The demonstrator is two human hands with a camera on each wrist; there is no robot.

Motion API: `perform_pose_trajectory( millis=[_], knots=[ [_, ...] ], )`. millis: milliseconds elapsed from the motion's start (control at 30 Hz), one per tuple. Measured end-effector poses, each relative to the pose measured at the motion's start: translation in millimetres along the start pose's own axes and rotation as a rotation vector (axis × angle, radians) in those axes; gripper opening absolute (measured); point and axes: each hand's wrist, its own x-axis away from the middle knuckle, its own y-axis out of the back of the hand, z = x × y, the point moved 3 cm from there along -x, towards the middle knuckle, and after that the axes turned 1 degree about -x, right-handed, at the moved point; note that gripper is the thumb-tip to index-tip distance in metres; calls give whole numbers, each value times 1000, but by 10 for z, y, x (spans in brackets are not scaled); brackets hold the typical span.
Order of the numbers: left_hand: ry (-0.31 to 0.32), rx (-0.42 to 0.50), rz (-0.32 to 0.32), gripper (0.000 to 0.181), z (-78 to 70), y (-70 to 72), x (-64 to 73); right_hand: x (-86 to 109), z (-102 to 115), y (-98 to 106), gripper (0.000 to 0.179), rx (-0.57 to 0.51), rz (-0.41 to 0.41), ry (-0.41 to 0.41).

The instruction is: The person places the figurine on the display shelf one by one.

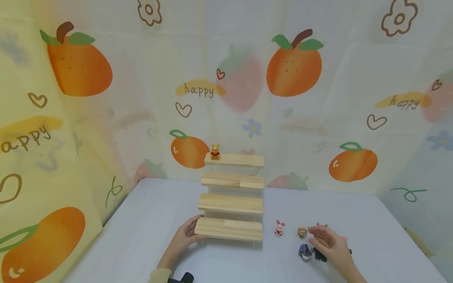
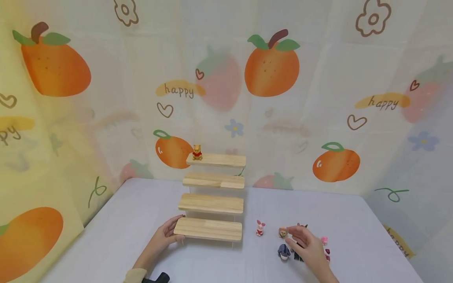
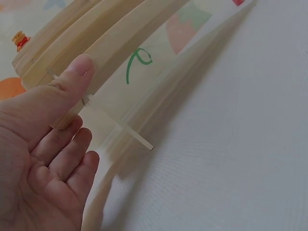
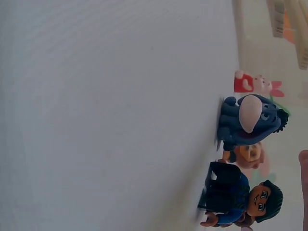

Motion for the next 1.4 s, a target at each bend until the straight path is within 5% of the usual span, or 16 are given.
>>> perform_pose_trajectory(
  millis=[267, 500, 700, 900, 1100, 1400],
  knots=[
    [19, -9, -33, 75, 112, 3, -16, 63, -35, -44, 31, 26, 78, -34],
    [4, -30, -31, 73, 72, 1, -32, 119, -87, -79, 40, 64, 188, 46],
    [-5, -14, -36, 70, 80, 31, 7, 115, -172, -109, 44, -13, 349, 143],
    [-19, -30, -26, 70, 103, 3, -5, 101, -204, -89, 45, 91, 366, 169],
    [-37, -37, -23, 70, 81, 2, -2, 61, -202, -90, 47, 275, 468, 94],
    [-12, -7, -4, 74, 62, 5, 55, 70, -245, -74, 53, 343, 556, -84]
  ],
)
